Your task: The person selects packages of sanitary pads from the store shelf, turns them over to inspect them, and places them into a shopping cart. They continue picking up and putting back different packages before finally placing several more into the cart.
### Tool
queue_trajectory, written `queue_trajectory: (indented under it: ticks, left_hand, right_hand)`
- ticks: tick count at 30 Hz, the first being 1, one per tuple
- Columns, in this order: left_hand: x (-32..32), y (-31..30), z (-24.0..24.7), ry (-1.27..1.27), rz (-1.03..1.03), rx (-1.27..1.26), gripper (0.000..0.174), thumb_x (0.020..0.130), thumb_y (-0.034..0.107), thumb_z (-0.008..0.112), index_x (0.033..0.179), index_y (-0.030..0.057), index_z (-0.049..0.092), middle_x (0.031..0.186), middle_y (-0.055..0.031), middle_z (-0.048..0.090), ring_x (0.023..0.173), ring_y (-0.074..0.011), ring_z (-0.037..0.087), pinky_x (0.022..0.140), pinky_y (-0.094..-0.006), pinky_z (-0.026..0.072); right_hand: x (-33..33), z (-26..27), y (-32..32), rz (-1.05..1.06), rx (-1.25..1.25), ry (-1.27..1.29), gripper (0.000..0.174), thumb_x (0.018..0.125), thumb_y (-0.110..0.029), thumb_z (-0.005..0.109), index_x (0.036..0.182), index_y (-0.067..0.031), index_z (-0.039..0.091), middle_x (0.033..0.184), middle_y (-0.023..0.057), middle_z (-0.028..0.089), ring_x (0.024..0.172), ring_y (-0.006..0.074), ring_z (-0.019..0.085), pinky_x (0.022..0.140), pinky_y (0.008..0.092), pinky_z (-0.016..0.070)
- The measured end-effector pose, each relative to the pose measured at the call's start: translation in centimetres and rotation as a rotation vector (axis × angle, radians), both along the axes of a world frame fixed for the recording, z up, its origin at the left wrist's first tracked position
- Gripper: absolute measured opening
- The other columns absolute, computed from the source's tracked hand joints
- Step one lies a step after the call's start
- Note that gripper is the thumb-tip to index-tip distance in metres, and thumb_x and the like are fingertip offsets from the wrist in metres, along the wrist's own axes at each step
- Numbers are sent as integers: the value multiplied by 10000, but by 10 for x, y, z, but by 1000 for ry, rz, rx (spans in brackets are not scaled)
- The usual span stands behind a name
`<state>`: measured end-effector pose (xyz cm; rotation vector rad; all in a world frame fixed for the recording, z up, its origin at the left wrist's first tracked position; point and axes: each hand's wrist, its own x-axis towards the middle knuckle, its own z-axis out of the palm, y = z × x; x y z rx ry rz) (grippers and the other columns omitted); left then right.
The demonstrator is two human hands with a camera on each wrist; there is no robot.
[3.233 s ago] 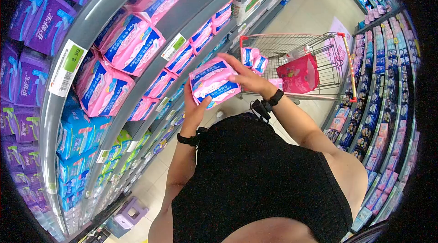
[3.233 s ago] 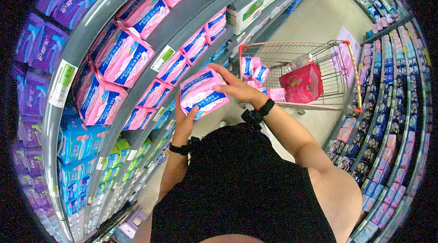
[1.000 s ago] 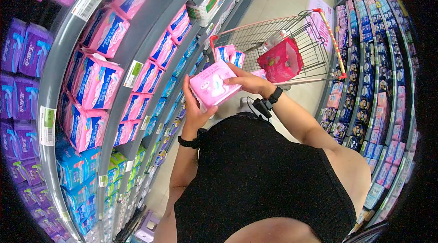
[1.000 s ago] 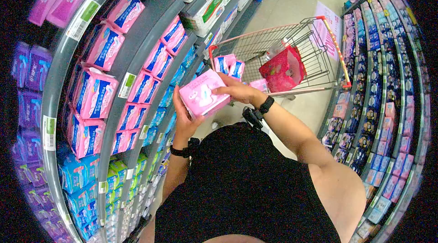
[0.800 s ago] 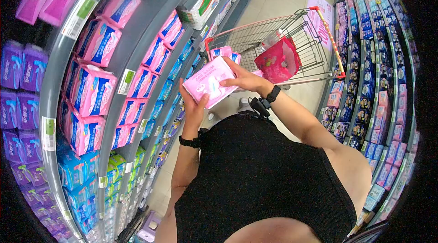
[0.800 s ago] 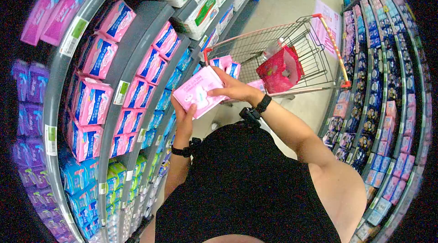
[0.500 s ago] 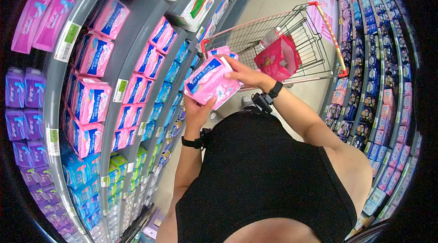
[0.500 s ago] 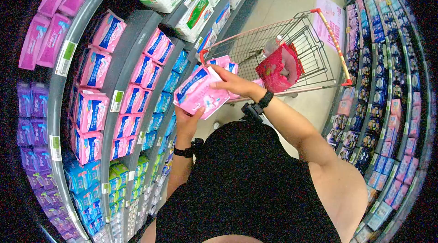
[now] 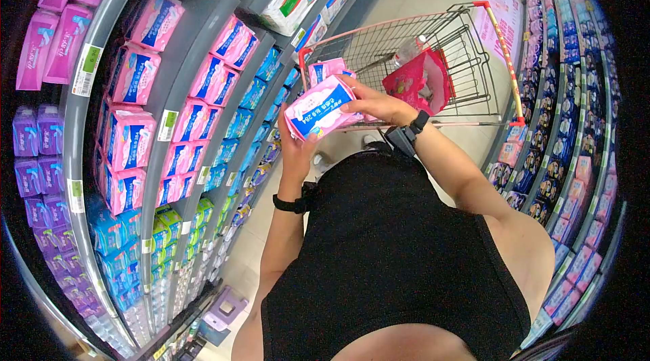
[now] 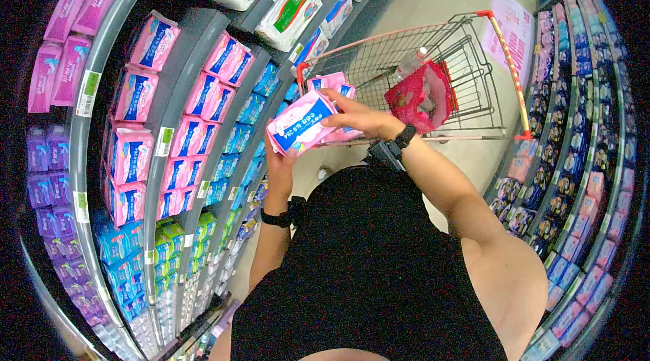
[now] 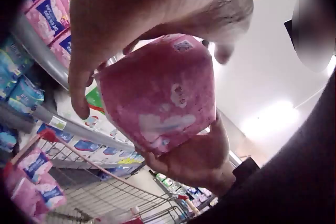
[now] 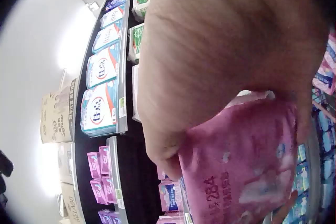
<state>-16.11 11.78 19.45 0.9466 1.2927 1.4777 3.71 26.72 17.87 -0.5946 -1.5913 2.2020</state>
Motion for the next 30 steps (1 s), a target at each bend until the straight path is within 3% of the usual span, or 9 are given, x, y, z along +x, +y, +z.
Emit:
queue_trajectory:
  ticks: [2, 5, 9, 12, 15, 19, 22, 25, 30]
  left_hand:
    - [-3, 2, -19, -30, 43, -5, 915, 874, 249, 747, 1556, 47, 171, 1511, -174, 334, 1359, -263, 417, 1108, -404, 377]
    - [9, 5, -14, -145, 62, -65, 885, 873, 229, 748, 1547, 51, 202, 1525, -183, 304, 1380, -262, 381, 1137, -401, 329]
    - [25, 7, -9, -28, 100, -75, 921, 825, 210, 790, 1527, 35, 219, 1490, -174, 333, 1362, -270, 393, 1128, -406, 344]
    - [42, 11, 8, 149, 144, 0, 1006, 772, 199, 836, 1526, 29, 192, 1460, -167, 351, 1348, -273, 405, 1125, -408, 350]
    - [56, 16, 8, 244, 128, 104, 1078, 731, 187, 866, 1531, 30, 161, 1463, -163, 343, 1350, -280, 403, 1135, -413, 341]
    - [75, 20, 21, 283, 59, 88, 1163, 715, 206, 878, 1554, 27, 92, 1522, -182, 284, 1386, -294, 369, 1137, -423, 345]
    - [71, 24, 10, 351, 34, 58, 1165, 753, 206, 845, 1562, 28, 26, 1554, -201, 245, 1378, -293, 397, 1112, -431, 383]
    - [71, 34, 4, 53, 67, -111, 1121, 788, 199, 823, 1564, 41, 29, 1532, -196, 280, 1352, -284, 431, 1097, -421, 401]
    - [82, 50, 3, -32, -21, -166, 1000, 800, 134, 822, 1518, 45, 132, 1447, -171, 376, 1293, -263, 481, 1059, -399, 443]
  right_hand:
    - [4, 3, 8, 11, 47, -3, 919, 831, -179, 745, 1563, -80, 200, 1487, 124, 399, 1345, 196, 402, 1129, 351, 320]
    - [12, 16, 16, 100, 63, 47, 978, 781, -165, 791, 1562, -83, 207, 1492, 122, 385, 1351, 203, 394, 1131, 354, 318]
    - [19, 19, 26, 98, 121, 29, 899, 875, -338, 719, 1561, -85, 198, 1477, 134, 391, 1371, 248, 398, 1140, 380, 321]
    - [21, 13, 29, 12, -470, 211, 824, 939, -384, 637, 1553, -53, 198, 1499, 155, 380, 1358, 254, 434, 1134, 384, 349]
    - [24, -8, 39, 47, -483, 70, 782, 975, -320, 601, 1552, -12, 172, 1502, 168, 394, 1336, 237, 467, 1125, 374, 377]
    - [40, -4, 38, 78, -398, -84, 825, 969, -235, 623, 1563, 11, 106, 1479, 160, 431, 1301, 207, 489, 1093, 318, 390]
    - [48, -8, 45, 68, -95, -90, 857, 923, -230, 684, 1550, 20, 156, 1470, 144, 433, 1340, 186, 424, 1107, 304, 345]
    - [58, 9, 46, 36, 79, -49, 881, 897, -235, 716, 1543, 22, 175, 1458, 132, 438, 1341, 179, 406, 1111, 304, 330]
    - [71, -2, 47, -80, 199, 27, 756, 956, -274, 639, 1530, 12, 236, 1435, 110, 465, 1305, 176, 442, 1104, 307, 344]
